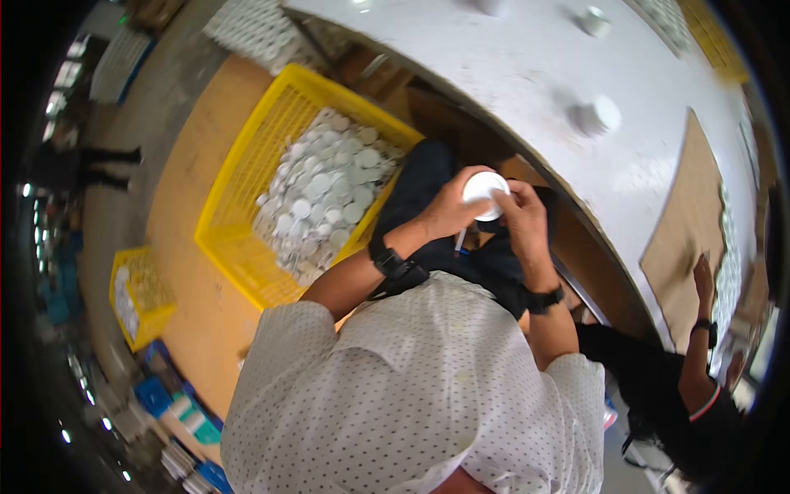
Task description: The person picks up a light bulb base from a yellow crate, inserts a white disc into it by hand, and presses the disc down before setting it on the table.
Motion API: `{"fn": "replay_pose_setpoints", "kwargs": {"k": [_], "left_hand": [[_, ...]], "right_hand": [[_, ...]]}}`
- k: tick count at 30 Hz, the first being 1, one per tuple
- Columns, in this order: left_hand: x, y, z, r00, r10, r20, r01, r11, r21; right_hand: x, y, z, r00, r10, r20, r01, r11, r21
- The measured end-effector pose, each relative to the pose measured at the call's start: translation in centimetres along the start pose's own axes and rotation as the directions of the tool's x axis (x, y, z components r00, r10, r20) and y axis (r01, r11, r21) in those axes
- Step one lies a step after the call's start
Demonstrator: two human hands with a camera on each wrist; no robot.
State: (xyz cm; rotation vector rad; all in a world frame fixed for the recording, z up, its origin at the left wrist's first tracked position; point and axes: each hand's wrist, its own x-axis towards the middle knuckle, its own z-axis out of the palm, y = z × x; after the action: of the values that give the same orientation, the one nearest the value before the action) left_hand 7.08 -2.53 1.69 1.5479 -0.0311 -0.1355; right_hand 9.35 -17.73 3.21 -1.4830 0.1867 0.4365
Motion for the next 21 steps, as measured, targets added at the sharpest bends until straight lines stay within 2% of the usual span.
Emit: {"fn": "replay_pose_setpoints", "kwargs": {"k": [1,3,5,7,8,9,10,11,13,14,15,16,17,19,21], "left_hand": [[-0.3,0.4,-0.6,1.000,0.027,-0.005,-0.026,0.997,0.069],[-0.6,-1.1,-2.7,0.995,0.008,-0.103,0.001,0.996,0.089],[-0.7,-4.1,-5.3,0.937,-0.139,-0.321,0.070,0.974,-0.217],[-1.5,-7.6,-9.4,0.840,-0.283,-0.462,0.138,0.936,-0.324],[-2.4,-10.9,-12.1,0.836,-0.316,-0.448,0.113,0.899,-0.424],[-3.9,-14.2,-15.3,0.832,-0.374,-0.411,0.297,0.924,-0.241],[-5.3,-17.4,-18.4,0.823,-0.430,-0.372,0.451,0.892,-0.033],[-6.9,-22.4,-22.4,0.769,-0.478,-0.425,0.444,0.877,-0.183],[-9.7,-31.2,-29.7,0.643,-0.561,-0.521,0.339,0.819,-0.463],[-8.9,-21.1,-24.3,0.551,-0.593,-0.587,0.411,0.805,-0.428],[-9.7,-22.7,-25.8,0.425,-0.595,-0.682,0.452,0.792,-0.410],[-9.7,-19.5,-25.0,0.341,-0.644,-0.685,0.578,0.718,-0.387],[-10.9,-19.8,-25.9,0.357,-0.635,-0.685,0.579,0.726,-0.371],[-14.9,-23.7,-31.1,0.388,-0.609,-0.692,0.596,0.738,-0.316],[-16.2,-24.6,-33.0,0.288,-0.616,-0.733,0.667,0.678,-0.308]], "right_hand": [[-0.2,0.1,-0.3,1.000,-0.026,0.003,0.026,0.999,0.023],[-0.8,-0.2,-1.2,0.993,-0.096,-0.067,0.096,0.995,0.002],[-1.2,-0.5,-3.3,0.987,-0.116,-0.113,0.115,0.993,-0.012],[-1.4,-0.2,-5.7,0.979,-0.146,-0.144,0.155,0.987,0.051],[-1.8,-0.7,-6.6,0.975,-0.131,-0.182,0.138,0.990,0.027],[-2.6,-2.5,-6.8,0.963,-0.069,-0.261,0.061,0.997,-0.038],[-2.7,-2.8,-8.2,0.941,-0.177,-0.289,0.148,0.982,-0.119],[-2.7,-3.3,-9.7,0.922,-0.194,-0.334,0.149,0.977,-0.155],[-2.8,-5.2,-12.7,0.883,-0.220,-0.414,0.136,0.965,-0.224],[-2.3,-5.7,-14.8,0.840,-0.257,-0.478,0.128,0.949,-0.287],[-2.1,-6.4,-16.9,0.786,-0.290,-0.546,0.085,0.926,-0.369],[-1.7,-6.6,-19.5,0.736,-0.341,-0.585,0.087,0.904,-0.418],[-1.2,-6.3,-22.6,0.690,-0.388,-0.611,0.083,0.881,-0.466],[0.1,-6.0,-28.1,0.578,-0.481,-0.659,0.020,0.816,-0.577],[0.8,-6.5,-33.2,0.463,-0.549,-0.696,-0.188,0.706,-0.683]]}}
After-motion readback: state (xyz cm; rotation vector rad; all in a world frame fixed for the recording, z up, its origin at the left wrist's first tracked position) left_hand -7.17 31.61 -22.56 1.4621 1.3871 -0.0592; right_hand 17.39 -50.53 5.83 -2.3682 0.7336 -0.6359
